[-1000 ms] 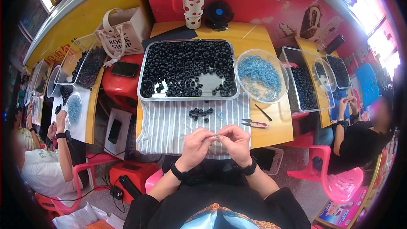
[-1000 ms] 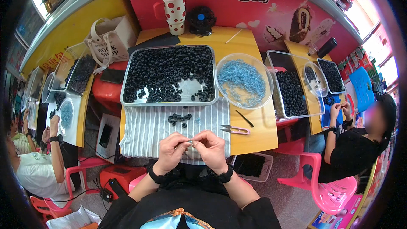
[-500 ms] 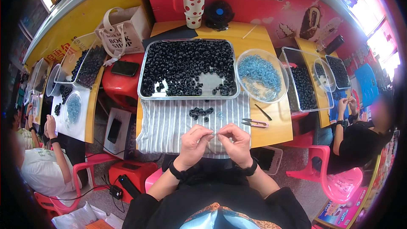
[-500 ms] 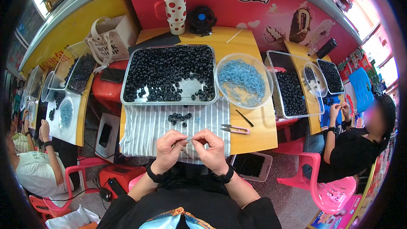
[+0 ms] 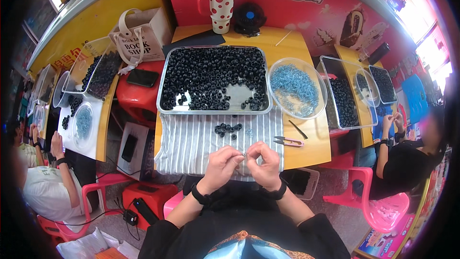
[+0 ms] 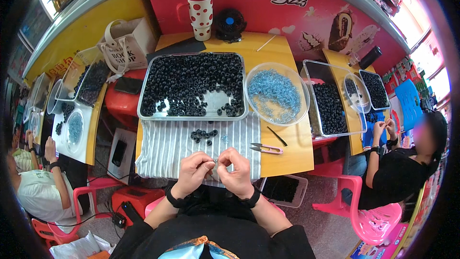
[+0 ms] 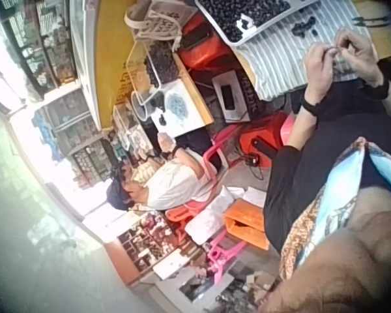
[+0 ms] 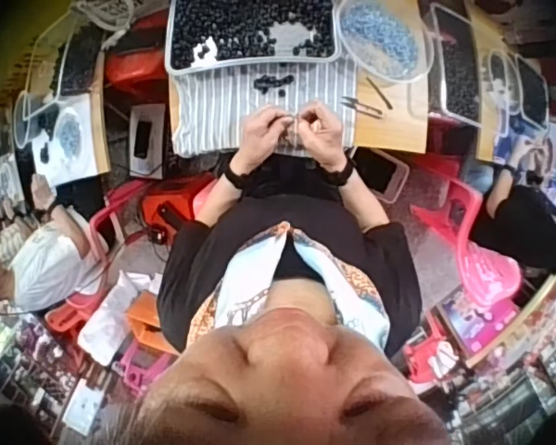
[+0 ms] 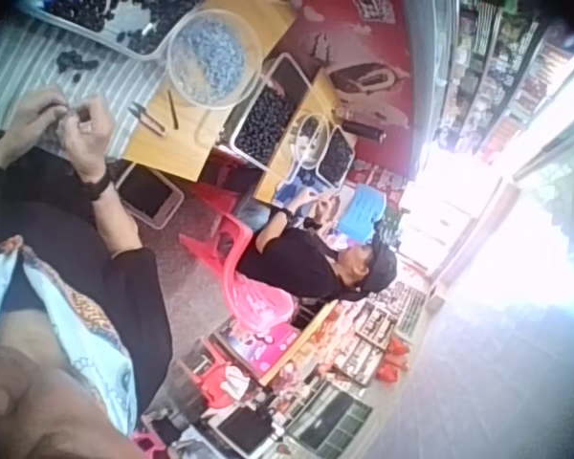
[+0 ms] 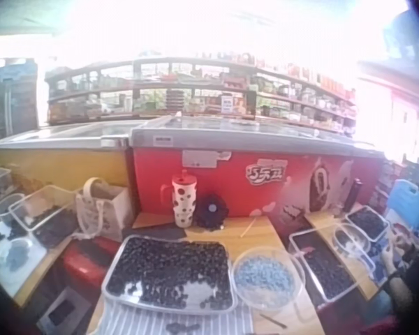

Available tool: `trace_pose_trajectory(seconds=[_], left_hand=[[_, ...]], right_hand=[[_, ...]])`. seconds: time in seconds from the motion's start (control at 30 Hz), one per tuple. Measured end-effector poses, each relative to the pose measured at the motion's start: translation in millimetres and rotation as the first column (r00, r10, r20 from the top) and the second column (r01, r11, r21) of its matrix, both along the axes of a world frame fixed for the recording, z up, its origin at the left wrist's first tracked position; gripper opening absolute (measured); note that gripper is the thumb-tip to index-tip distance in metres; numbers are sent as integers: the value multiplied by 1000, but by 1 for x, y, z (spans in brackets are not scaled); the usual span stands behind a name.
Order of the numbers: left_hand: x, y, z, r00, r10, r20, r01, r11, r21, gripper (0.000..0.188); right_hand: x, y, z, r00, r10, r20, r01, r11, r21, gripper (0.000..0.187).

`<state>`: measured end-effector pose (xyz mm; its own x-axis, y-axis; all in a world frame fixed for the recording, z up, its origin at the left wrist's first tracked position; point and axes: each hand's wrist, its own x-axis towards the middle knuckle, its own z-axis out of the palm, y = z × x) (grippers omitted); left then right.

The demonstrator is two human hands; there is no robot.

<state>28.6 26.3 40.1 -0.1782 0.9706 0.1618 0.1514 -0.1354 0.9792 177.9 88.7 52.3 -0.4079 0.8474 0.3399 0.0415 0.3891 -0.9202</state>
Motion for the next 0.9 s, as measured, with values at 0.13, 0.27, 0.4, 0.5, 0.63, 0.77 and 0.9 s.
trace_pose_trajectory(seconds=[0.13,0.27,0.4,0.5,0.63,0.77,0.9], left_hand=[[-2,-1,-7,901,-38,433,154,959,-237,13],[-8,2,-8,722,-64,689,387,863,-324,17],[-4,0,-11,875,-22,483,203,923,-326,10],[1,2,-17,993,48,112,-32,990,-138,9],[2,5,1,990,48,-134,-50,999,-8,19],[3,8,-1,957,103,-272,-37,971,237,20],[5,6,5,918,110,-381,-18,971,237,16]], right_hand=[[-6,0,-2,997,-69,15,63,960,274,21],[-4,3,2,985,-131,114,50,845,533,25],[-2,6,-3,983,-151,102,87,881,464,23],[-2,3,-6,986,-145,78,127,972,200,18],[-2,2,-4,987,-142,79,140,989,40,14],[-3,0,-5,993,-110,53,116,984,-133,13],[-1,-1,-9,997,-82,7,82,980,-183,13]])
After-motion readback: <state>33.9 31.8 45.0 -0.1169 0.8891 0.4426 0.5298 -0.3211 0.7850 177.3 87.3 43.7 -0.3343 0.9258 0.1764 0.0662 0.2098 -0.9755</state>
